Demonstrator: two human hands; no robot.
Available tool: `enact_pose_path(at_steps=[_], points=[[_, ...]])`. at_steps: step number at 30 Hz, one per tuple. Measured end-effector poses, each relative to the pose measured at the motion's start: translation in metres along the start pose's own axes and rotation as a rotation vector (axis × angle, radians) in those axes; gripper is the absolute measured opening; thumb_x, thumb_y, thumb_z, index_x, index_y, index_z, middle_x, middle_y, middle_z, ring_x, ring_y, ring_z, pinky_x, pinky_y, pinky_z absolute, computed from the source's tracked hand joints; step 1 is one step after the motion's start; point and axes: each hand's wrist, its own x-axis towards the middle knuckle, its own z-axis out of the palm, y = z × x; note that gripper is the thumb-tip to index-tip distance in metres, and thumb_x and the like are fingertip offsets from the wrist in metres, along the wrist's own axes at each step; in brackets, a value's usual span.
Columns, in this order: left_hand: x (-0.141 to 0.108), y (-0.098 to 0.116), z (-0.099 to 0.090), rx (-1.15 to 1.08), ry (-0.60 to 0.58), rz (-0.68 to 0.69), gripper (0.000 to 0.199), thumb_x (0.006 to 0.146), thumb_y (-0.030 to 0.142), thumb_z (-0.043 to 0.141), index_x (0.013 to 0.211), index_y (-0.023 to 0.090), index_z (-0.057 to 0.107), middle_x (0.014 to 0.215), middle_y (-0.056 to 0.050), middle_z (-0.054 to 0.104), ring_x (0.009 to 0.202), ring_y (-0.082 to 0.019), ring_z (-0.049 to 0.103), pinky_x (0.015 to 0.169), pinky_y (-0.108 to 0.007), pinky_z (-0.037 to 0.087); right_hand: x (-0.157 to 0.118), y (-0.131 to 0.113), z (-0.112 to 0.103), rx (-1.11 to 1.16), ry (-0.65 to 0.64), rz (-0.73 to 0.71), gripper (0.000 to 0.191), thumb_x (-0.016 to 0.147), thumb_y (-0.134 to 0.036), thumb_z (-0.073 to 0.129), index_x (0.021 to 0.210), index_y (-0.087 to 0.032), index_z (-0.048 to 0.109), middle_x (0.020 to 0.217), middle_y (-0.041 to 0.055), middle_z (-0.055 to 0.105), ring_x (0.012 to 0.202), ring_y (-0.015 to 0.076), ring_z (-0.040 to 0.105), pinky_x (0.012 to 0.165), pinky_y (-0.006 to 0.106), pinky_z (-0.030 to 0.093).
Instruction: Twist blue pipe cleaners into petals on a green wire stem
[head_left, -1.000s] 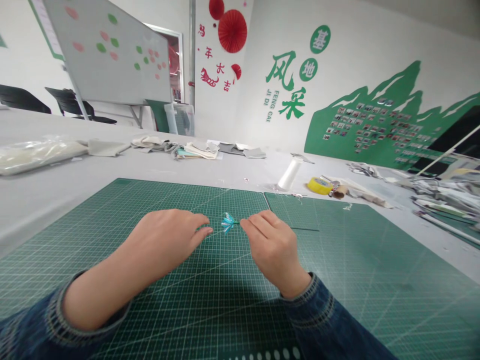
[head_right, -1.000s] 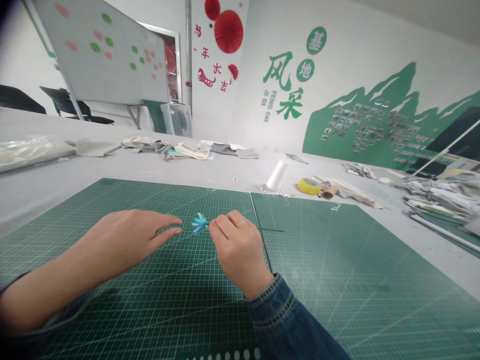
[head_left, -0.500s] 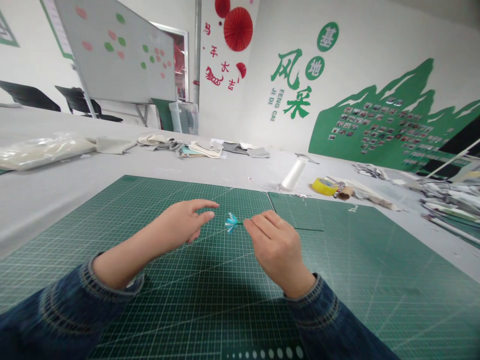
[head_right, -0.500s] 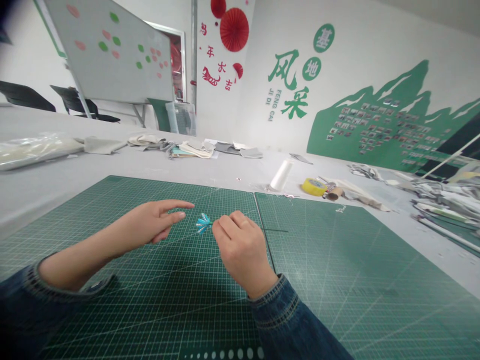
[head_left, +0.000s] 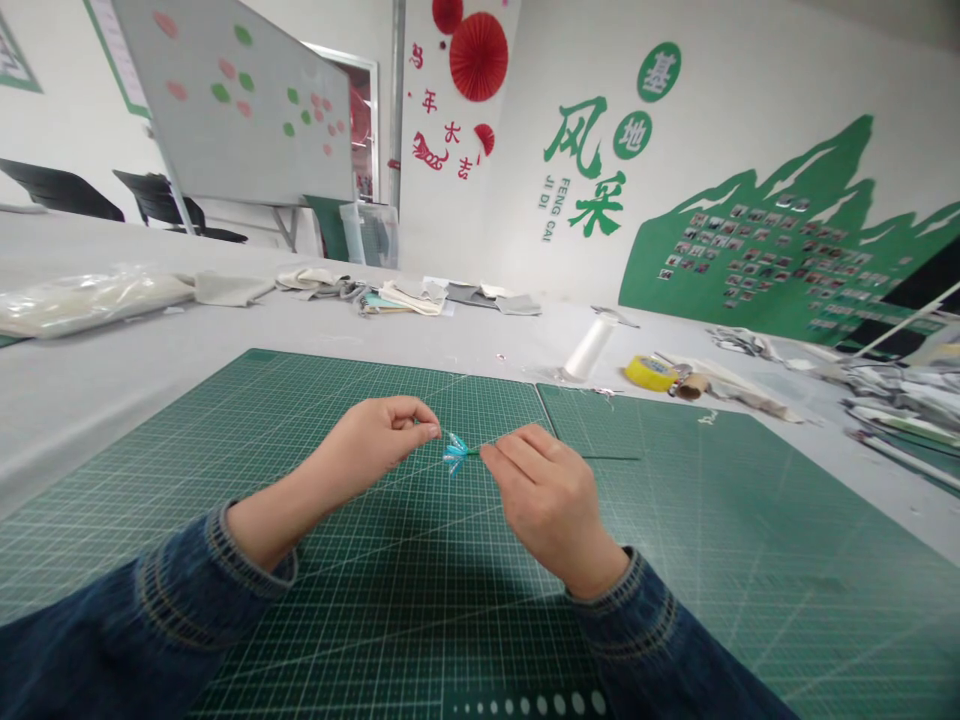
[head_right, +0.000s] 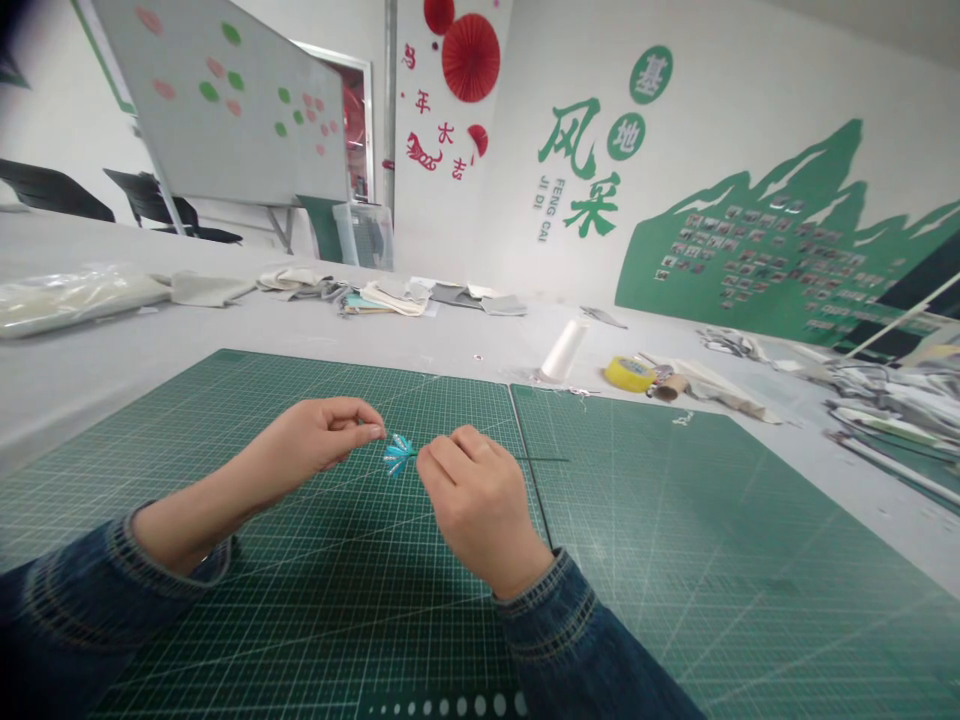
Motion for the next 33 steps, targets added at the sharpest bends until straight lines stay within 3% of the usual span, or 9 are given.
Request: enact_pose_path(at_steps=[2,7,10,15,19,22,25,29,33], points=[[-0.005,0.007,-0.002,-0.031,0.02,0.044,0.022,0.085,0.04,0.057,0.083,0.019,0.064,0.051,0.007,0.036,0.047,-0.009,0.033,0.046,-0.021,0.025,0.0,0.001,0.0,-0.006,0.005,0.018,0.025,0.095,-0.01,0.046,0.086,-0.015,0.069,0.076,0.0051,0.063,0.076,0.0193,0.049,0.068,0.033,0.043],[-0.018,0.019,-0.004,-0.11,-0.133,0.186,0.023,0.087,0.04,0.057,0.084,0.019,0.065,0.056,0.006,0.038,0.05,-0.009,0.032,0.048,-0.021,0.026,0.001,0.004,-0.002,-0.012,0.047,0.113,0.026,0.093,-0.008,0.046,0.086,-0.015,0.069,0.074,0.0061,0.063,0.077,0.0204,0.051,0.07,0.034,0.044],[-0.02,0.02,-0.003,-0.055,-0.159,0.234,0.021,0.088,0.037,0.057,0.083,0.019,0.067,0.055,0.006,0.039,0.051,-0.009,0.034,0.049,-0.022,0.029,0.001,0.006,-0.003,-0.006,0.086,0.169,0.026,0.093,-0.007,0.045,0.086,-0.015,0.069,0.074,0.0064,0.064,0.077,0.0204,0.052,0.071,0.034,0.045],[-0.021,0.022,-0.001,0.032,-0.302,0.409,0.018,0.091,0.029,0.056,0.083,0.019,0.068,0.073,0.0,0.063,0.066,-0.012,0.054,0.063,-0.023,0.042,0.0,0.01,-0.001,0.02,0.151,0.319,0.023,0.093,-0.008,0.048,0.083,-0.016,0.068,0.075,0.0059,0.064,0.077,0.0199,0.053,0.076,0.035,0.046],[-0.022,0.021,0.001,0.178,-0.331,0.561,0.017,0.092,0.025,0.053,0.088,0.02,0.069,0.083,-0.002,0.066,0.077,-0.014,0.06,0.071,-0.024,0.046,-0.002,0.018,0.0,0.062,0.194,0.45,0.018,0.092,-0.012,0.052,0.083,-0.017,0.066,0.076,0.0049,0.064,0.078,0.0197,0.055,0.077,0.035,0.046],[-0.021,0.015,0.006,0.193,-0.244,0.456,0.018,0.095,0.026,0.048,0.092,0.022,0.065,0.085,-0.001,0.067,0.073,-0.013,0.063,0.071,-0.027,0.048,-0.003,0.023,-0.001,0.063,0.248,0.51,0.017,0.092,-0.013,0.052,0.082,-0.019,0.065,0.077,0.0044,0.064,0.078,0.0199,0.056,0.077,0.035,0.046],[-0.016,0.009,0.013,-0.08,-0.118,0.194,0.017,0.097,0.031,0.042,0.093,0.021,0.055,0.085,-0.002,0.07,0.068,-0.015,0.066,0.063,-0.028,0.053,-0.004,0.026,-0.003,0.074,0.292,0.547,0.017,0.092,-0.013,0.052,0.082,-0.02,0.065,0.077,0.0039,0.063,0.078,0.0199,0.057,0.076,0.035,0.045],[-0.013,0.004,0.019,-0.577,-0.054,0.065,0.012,0.093,0.028,0.051,0.088,0.019,0.057,0.116,-0.009,0.069,0.112,-0.023,0.063,0.092,-0.04,0.055,-0.005,0.03,-0.004,0.101,0.332,0.605,0.017,0.091,-0.013,0.053,0.08,-0.02,0.064,0.075,0.0027,0.062,0.074,0.0191,0.056,0.07,0.033,0.044],[-0.02,0.003,0.012,-0.915,-0.169,-0.008,0.012,0.089,0.019,0.056,0.079,0.019,0.063,0.13,-0.009,0.063,0.132,-0.028,0.048,0.105,-0.049,0.047,-0.005,0.035,-0.004,0.178,0.371,0.662,0.015,0.086,-0.011,0.057,0.077,-0.02,0.065,0.074,0.0017,0.064,0.072,0.0182,0.058,0.067,0.032,0.045]])
